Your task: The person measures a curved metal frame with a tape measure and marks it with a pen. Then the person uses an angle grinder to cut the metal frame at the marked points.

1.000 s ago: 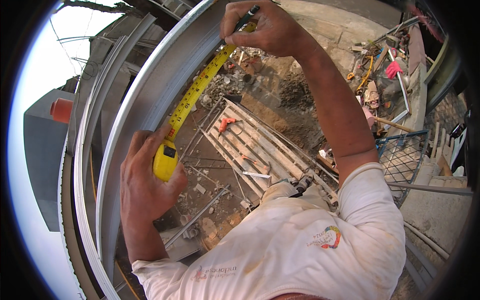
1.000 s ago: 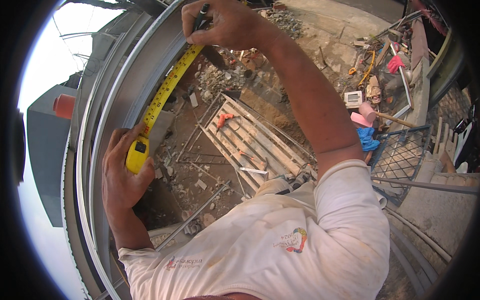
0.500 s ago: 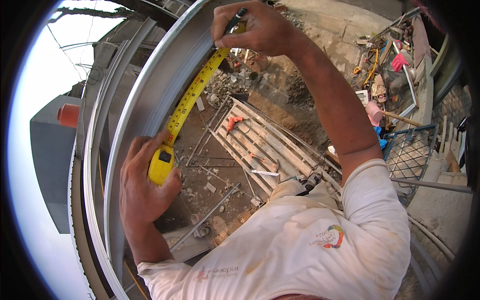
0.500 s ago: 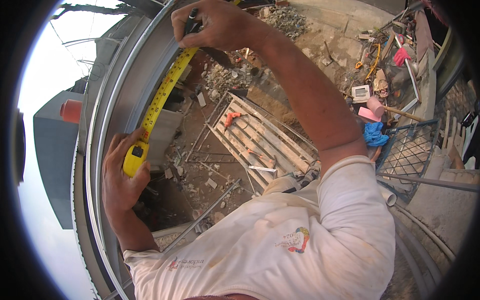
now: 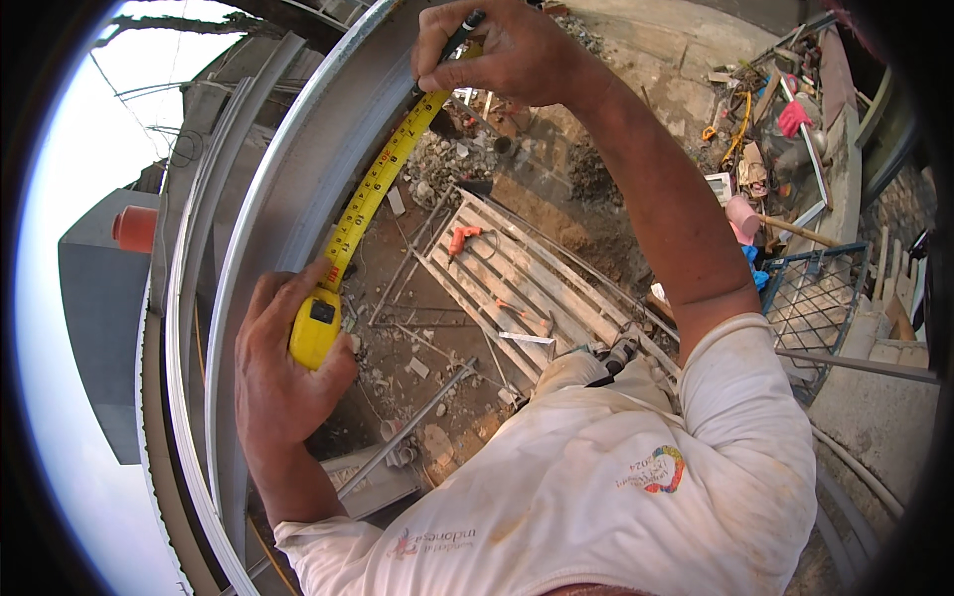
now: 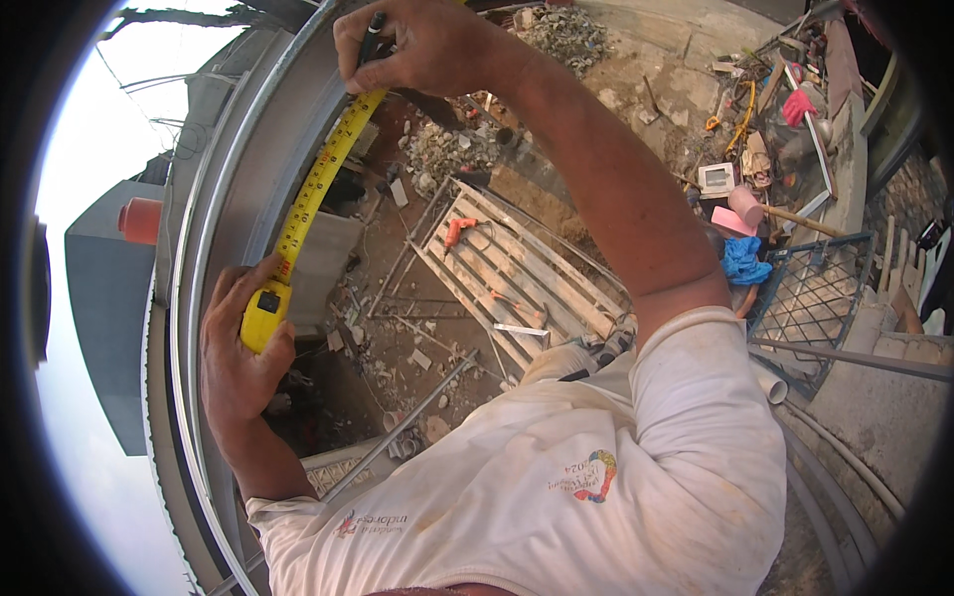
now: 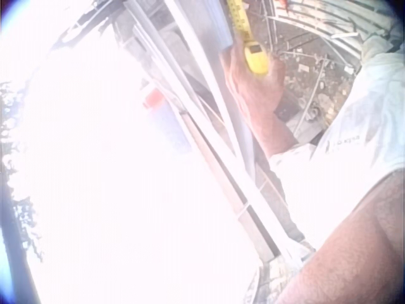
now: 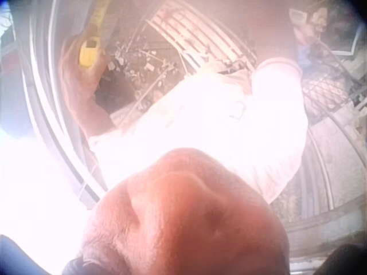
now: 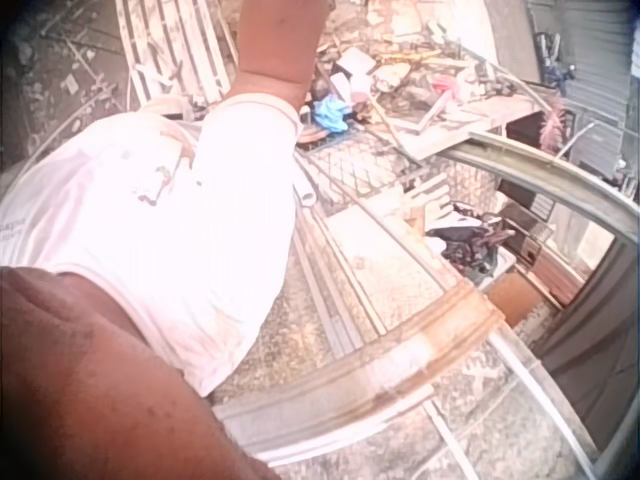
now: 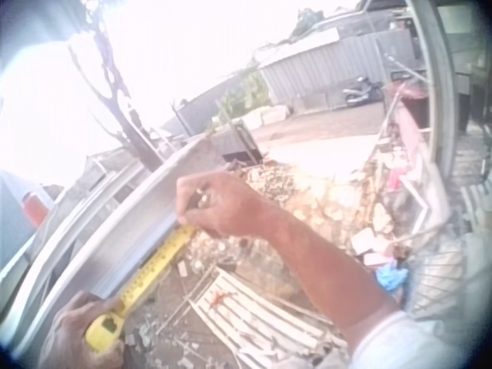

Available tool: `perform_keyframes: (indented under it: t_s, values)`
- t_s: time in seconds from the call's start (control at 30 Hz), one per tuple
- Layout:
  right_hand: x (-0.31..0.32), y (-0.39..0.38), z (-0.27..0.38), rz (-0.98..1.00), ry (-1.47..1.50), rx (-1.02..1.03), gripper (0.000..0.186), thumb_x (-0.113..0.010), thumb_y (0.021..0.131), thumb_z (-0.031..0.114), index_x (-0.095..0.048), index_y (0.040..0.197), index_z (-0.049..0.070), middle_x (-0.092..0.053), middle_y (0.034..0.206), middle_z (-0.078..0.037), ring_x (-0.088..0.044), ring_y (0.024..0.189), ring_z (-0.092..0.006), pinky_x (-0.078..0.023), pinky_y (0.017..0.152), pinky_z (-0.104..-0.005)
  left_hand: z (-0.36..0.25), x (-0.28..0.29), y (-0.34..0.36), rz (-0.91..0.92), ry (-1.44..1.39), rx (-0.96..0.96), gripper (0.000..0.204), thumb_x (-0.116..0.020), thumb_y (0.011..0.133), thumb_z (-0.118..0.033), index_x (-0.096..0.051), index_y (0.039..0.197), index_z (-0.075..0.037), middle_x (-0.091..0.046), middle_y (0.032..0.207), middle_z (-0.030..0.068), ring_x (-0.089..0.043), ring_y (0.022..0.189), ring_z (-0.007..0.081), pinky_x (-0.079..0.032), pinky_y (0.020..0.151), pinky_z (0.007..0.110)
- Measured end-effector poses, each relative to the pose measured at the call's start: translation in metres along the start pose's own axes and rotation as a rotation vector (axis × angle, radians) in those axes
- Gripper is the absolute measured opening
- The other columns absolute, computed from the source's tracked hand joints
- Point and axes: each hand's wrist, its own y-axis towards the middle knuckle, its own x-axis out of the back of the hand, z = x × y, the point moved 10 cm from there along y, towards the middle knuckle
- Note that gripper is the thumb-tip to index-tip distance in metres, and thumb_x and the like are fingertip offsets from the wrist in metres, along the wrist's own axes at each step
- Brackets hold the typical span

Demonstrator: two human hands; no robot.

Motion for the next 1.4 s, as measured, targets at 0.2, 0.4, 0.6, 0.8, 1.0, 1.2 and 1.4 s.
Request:
perform_keyframes:
  t_s: [0.2, 0.4, 0.6, 0.8, 1.0, 1.2, 1.4]
  values:
    - [0.004, 0.0, 0.002, -0.024, -0.005, 0.097, 0.008, -0.068, 0.092, 0.004, -0.065, 0.085, 0.008, -0.065, 0.075, -0.006, -0.052, 0.05, -0.009, -0.044, 0.042, -0.0183, 0.002, -0.003, 0.0, -0.004, -0.023, -0.004, 0.064, -0.067, 0.062, -0.013, -0.067, 0.124, 0.004, -0.062, 0.1, 0.0196, -0.066, 0.089, 0.0303, -0.052, 0.085, 0.037]
    - [0.003, 0.004, 0.002, 0.001, 0.017, 0.152, 0.011, -0.069, 0.091, 0.005, -0.064, 0.082, 0.009, -0.065, 0.077, -0.005, -0.053, 0.051, -0.0082, -0.047, 0.045, -0.019, 0.002, -0.001, 0.001, -0.006, 0.005, -0.006, 0.064, -0.067, 0.063, -0.016, -0.067, 0.124, 0.004, -0.062, 0.097, 0.0185, -0.065, 0.086, 0.0296, -0.052, 0.081, 0.038]
    - [0.007, 0.007, 0.003, -0.06, -0.199, 0.305, 0.013, -0.069, 0.092, 0.009, -0.066, 0.08, 0.013, -0.068, 0.085, -0.003, -0.065, 0.077, -0.0115, -0.059, 0.081, -0.0323, 0.003, -0.001, 0.001, -0.017, 0.007, -0.013, 0.064, -0.067, 0.063, -0.019, -0.067, 0.123, 0.003, -0.062, 0.097, 0.0182, -0.065, 0.084, 0.0286, -0.052, 0.08, 0.038]
    - [0.007, 0.007, 0.005, -0.067, -0.198, 0.303, 0.011, -0.071, 0.09, 0.011, -0.067, 0.081, 0.014, -0.068, 0.084, -0.002, -0.066, 0.081, -0.0126, -0.059, 0.084, -0.0335, 0.005, -0.002, 0.001, -0.012, 0.01, 0.005, 0.066, -0.067, 0.062, -0.019, -0.068, 0.124, 0.003, -0.063, 0.098, 0.0185, -0.065, 0.085, 0.0283, -0.052, 0.08, 0.038]
    - [0.008, 0.004, 0.008, -0.076, -0.181, 0.215, 0.01, -0.071, 0.09, 0.012, -0.066, 0.081, 0.012, -0.066, 0.082, -0.003, -0.063, 0.075, -0.0124, -0.058, 0.073, -0.0286, 0.006, -0.002, 0.0, -0.023, 0.01, -0.005, 0.067, -0.067, 0.061, -0.02, -0.068, 0.124, 0.002, -0.062, 0.098, 0.0188, -0.065, 0.086, 0.0284, -0.052, 0.08, 0.037]
    - [0.057, -0.026, 0.001, -0.594, -0.041, 0.761, 0.011, -0.071, 0.093, 0.018, -0.064, 0.099, 0.011, -0.065, 0.087, -0.003, -0.061, 0.078, -0.0155, -0.057, 0.074, -0.0333, 0.008, -0.002, -0.001, -0.013, -0.007, 0.018, 0.067, -0.067, 0.062, -0.02, -0.068, 0.124, 0.002, -0.062, 0.099, 0.0193, -0.065, 0.086, 0.0289, -0.052, 0.081, 0.037]
    - [0.037, -0.072, -0.107, -0.917, 0.749, 0.408, 0.023, -0.073, 0.093, 0.025, -0.061, 0.096, 0.006, -0.053, 0.069, 0.001, -0.053, 0.064, -0.0069, -0.049, 0.06, -0.0247, 0.007, -0.002, 0.002, -0.015, 0.003, -0.03, 0.065, -0.067, 0.063, -0.02, -0.068, 0.124, 0.003, -0.062, 0.097, 0.0191, -0.064, 0.085, 0.0286, -0.051, 0.081, 0.038]
